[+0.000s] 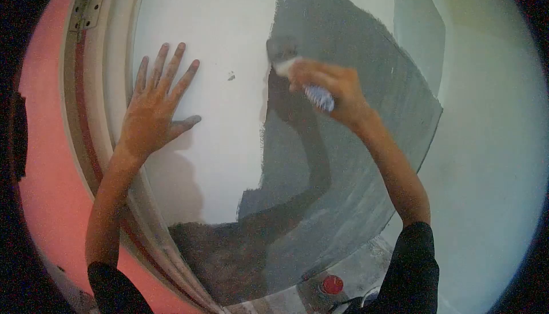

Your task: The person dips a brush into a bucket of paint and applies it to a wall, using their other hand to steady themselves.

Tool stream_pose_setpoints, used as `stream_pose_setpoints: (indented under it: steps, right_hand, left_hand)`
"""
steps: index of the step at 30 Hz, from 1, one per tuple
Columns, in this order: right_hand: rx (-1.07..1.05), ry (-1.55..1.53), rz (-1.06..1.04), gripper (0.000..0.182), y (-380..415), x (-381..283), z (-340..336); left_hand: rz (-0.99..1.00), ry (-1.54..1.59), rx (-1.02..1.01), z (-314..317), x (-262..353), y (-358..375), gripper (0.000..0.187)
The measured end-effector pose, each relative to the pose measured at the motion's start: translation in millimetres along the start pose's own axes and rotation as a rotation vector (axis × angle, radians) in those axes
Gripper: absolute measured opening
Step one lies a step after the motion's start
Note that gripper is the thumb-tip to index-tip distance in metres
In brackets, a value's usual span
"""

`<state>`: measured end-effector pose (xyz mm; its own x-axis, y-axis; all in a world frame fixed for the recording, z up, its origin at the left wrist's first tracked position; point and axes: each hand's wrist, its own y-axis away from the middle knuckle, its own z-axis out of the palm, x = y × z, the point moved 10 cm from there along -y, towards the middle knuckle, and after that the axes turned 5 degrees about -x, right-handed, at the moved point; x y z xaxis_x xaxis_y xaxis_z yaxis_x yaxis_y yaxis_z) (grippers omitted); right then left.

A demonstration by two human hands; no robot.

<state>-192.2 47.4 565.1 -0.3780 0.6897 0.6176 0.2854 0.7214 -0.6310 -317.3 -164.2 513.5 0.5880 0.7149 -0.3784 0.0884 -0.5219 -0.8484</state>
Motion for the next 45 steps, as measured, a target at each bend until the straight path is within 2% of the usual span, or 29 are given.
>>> stream_pose_setpoints:
  steps: [3, 6, 9, 12, 16, 21, 24, 27, 30, 33, 36, 39, 42, 45]
  right_hand:
    - [-0.037, -0.027, 0.013, 0.038, 13.1, -17.8, -3.7]
    - [0.121, -0.028, -0.052, 0.040, 7.4, -12.9, -34.4]
    - [0.231, 0.141, -0.197, 0.044, -19.2, -4.8, -62.2]
    - [0.297, 0.186, -0.097, 0.027, -43.9, 3.9, -65.7]
    - [0.181, 0.145, -0.065, 0.025, -29.6, 14.7, -30.2]
    - [0.014, -0.036, -0.004, 0.028, 14.8, -21.5, 9.7]
    - [0.003, -0.115, 0.026, 0.030, 28.0, -32.1, -4.5]
    - [0.150, -0.228, 0.082, 0.020, 27.7, -16.0, -39.1]
    - [0.131, -0.264, 0.259, 0.013, 16.9, 4.6, -49.1]
    - [0.138, -0.275, 0.314, 0.010, -0.5, 24.6, -46.5]
    - [0.152, -0.264, 0.183, 0.010, -24.4, 46.3, -50.4]
    - [0.188, -0.092, 0.235, 0.011, -45.0, 90.1, -61.7]
    - [0.320, -0.096, 0.157, 0.011, -71.3, 91.1, -90.4]
    - [0.295, -0.009, 0.207, 0.011, -64.7, 75.7, -108.7]
  left_hand:
    - [0.003, -0.018, 0.001, 2.1, -0.1, -0.2, 0.112]
    - [-0.007, -0.032, -0.017, 2.1, 0.9, -0.8, 0.112]
    - [-0.016, -0.045, -0.038, 1.6, 0.4, -1.6, 0.110]
    - [-0.027, -0.040, -0.050, 2.8, -0.4, -1.4, 0.108]
    - [-0.026, -0.062, -0.042, 4.5, -1.4, -0.8, 0.108]
    - [-0.042, -0.091, -0.074, 5.5, -0.7, -2.3, 0.108]
    - [-0.042, -0.102, -0.073, 7.3, -1.0, -2.3, 0.108]
    - [-0.051, -0.106, -0.090, 7.4, -0.8, -3.0, 0.108]
    - [-0.046, -0.108, -0.079, 7.5, -0.4, -2.6, 0.107]
    - [-0.044, -0.092, -0.075, 6.6, -0.9, -2.3, 0.107]
    - [-0.034, -0.083, -0.059, 5.0, -0.3, -1.9, 0.107]
    - [-0.026, -0.059, -0.050, 4.1, -0.4, -1.9, 0.108]
    - [-0.035, -0.044, -0.064, 2.8, -0.2, -2.5, 0.109]
    - [-0.025, -0.016, -0.052, 1.9, -0.3, -1.9, 0.109]
